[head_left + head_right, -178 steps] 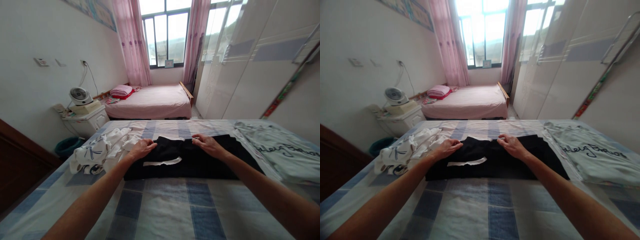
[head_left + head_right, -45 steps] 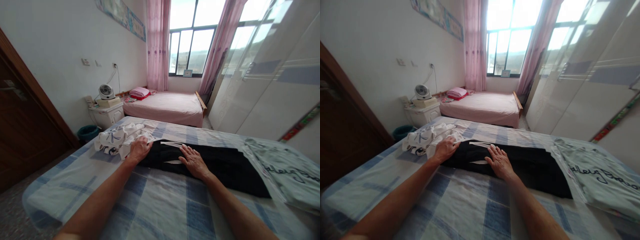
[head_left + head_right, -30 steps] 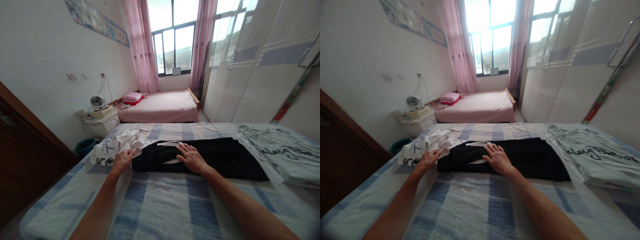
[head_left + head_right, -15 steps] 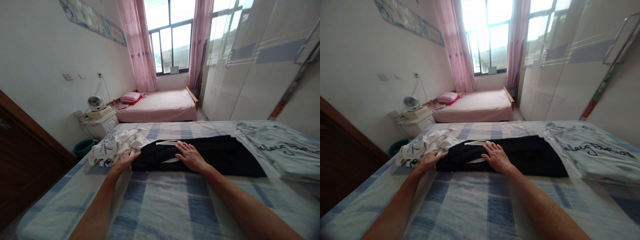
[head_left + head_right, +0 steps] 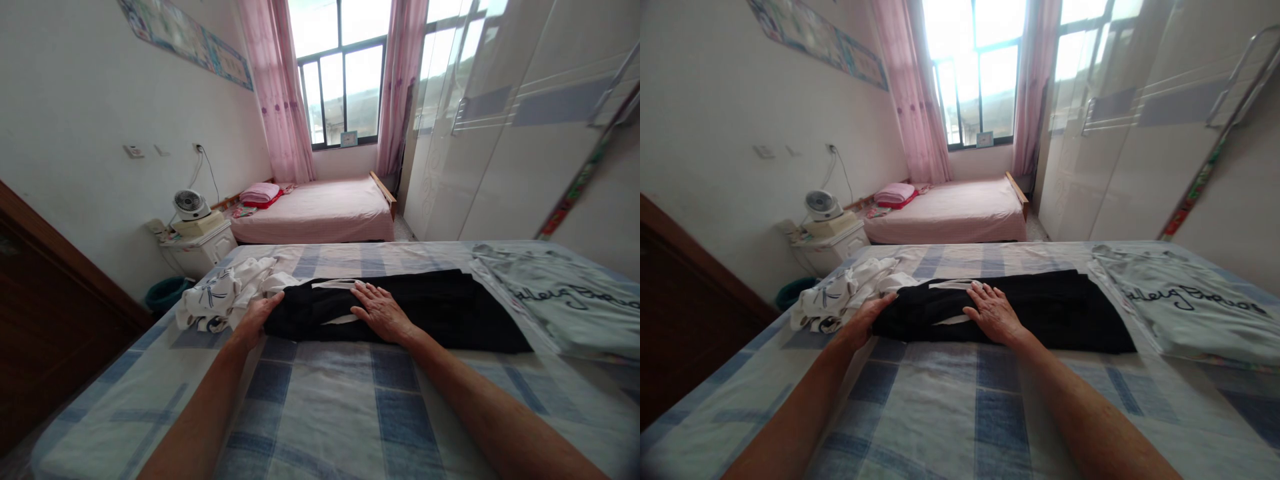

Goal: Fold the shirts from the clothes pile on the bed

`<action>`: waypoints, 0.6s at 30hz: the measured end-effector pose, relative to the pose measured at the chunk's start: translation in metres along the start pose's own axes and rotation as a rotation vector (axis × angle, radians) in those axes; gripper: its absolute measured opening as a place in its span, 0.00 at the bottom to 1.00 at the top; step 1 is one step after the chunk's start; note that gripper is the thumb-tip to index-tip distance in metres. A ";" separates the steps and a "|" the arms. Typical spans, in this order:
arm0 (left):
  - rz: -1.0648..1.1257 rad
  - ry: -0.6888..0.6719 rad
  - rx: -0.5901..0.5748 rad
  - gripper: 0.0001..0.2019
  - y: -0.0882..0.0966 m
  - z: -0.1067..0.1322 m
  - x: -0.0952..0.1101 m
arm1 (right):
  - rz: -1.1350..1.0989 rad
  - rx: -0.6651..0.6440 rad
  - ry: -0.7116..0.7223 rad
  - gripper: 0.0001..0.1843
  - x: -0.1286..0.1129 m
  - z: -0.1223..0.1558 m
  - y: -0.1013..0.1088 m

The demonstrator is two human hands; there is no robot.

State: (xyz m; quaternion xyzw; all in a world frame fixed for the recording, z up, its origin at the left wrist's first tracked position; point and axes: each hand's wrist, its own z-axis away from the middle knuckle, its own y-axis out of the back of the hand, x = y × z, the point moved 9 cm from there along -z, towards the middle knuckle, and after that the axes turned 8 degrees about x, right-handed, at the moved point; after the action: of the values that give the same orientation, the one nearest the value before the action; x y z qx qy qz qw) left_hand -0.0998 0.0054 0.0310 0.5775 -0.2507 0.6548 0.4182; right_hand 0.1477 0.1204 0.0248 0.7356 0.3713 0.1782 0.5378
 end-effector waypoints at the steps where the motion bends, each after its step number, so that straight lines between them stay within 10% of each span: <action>1: 0.082 0.050 -0.054 0.23 -0.005 0.000 -0.004 | 0.003 0.001 0.001 0.32 0.000 0.000 0.000; 18: 0.152 0.076 -0.153 0.17 -0.024 0.005 -0.009 | -0.003 -0.003 -0.003 0.32 -0.001 0.000 0.000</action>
State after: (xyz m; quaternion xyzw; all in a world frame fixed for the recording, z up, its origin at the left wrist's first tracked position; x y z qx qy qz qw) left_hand -0.0771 0.0113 0.0198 0.4979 -0.3270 0.6849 0.4197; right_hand 0.1474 0.1196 0.0250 0.7346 0.3712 0.1767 0.5398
